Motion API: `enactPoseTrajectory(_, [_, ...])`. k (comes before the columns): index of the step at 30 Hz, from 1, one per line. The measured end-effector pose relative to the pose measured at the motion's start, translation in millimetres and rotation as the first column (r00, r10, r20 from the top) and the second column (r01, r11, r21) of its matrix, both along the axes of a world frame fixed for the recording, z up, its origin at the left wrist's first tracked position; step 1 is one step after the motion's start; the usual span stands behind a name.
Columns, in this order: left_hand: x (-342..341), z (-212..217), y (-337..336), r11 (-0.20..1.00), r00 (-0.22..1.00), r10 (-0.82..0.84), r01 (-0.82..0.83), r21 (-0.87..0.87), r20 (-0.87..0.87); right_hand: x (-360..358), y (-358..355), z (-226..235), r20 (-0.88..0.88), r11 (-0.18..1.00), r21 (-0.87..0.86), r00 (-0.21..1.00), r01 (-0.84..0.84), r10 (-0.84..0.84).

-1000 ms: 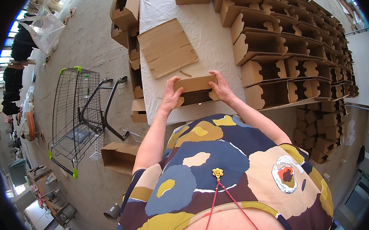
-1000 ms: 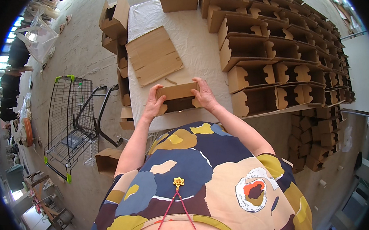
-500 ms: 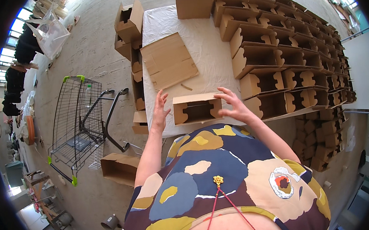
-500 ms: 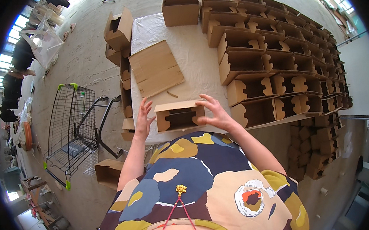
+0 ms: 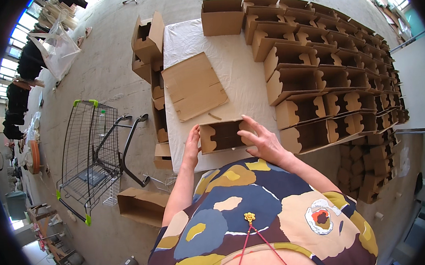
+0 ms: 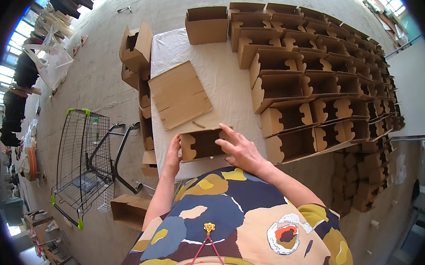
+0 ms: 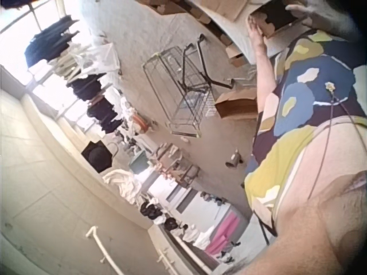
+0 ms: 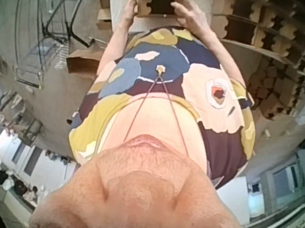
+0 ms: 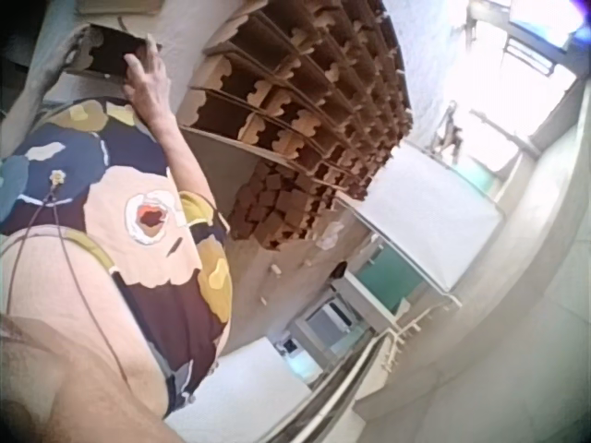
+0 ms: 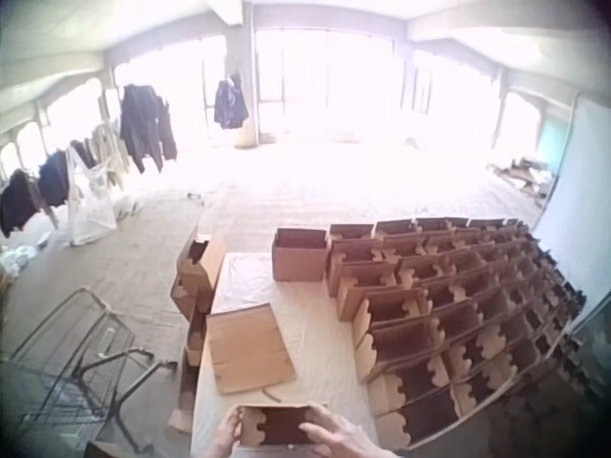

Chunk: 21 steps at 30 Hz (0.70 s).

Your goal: The person folds corrugated cardboard sheets into small rectangular boxes and stacks them on a table.

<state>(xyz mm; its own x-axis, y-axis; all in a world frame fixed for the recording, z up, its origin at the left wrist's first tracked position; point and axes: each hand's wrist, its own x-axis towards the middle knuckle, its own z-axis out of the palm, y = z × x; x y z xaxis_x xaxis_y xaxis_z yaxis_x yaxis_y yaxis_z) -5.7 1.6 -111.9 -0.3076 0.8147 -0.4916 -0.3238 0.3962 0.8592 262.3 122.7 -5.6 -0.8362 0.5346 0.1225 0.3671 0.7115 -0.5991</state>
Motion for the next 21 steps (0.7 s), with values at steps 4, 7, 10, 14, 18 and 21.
enactPoseTrajectory(4, [-2,5,5,1.000,0.999,-0.024,0.024,-0.011,0.023,-3,1,-11,0.104,0.988,0.152,0.995,-0.015,0.000])
enactPoseTrajectory(7, [-2,-1,8,0.999,1.000,0.016,-0.015,-0.044,0.020,-1,8,-30,0.202,0.993,0.112,0.979,-0.040,0.017])
enactPoseTrajectory(10, [-13,-15,8,0.991,0.992,0.124,-0.123,-0.043,0.012,-5,29,-14,0.156,0.996,0.080,0.988,-0.025,0.012])
enactPoseTrajectory(14, [-35,-41,2,0.967,0.974,0.227,-0.225,-0.119,0.006,-18,86,25,-0.029,0.986,0.138,0.996,0.088,-0.085])
enactPoseTrajectory(18, [-42,-59,2,0.939,0.962,0.272,-0.270,-0.214,-0.023,-45,171,28,-0.124,0.936,0.310,0.983,0.168,-0.135])
enactPoseTrajectory(21, [-43,-77,0,0.914,0.950,0.310,-0.308,-0.264,-0.035,-79,229,15,-0.139,0.912,0.358,0.977,0.201,-0.161])
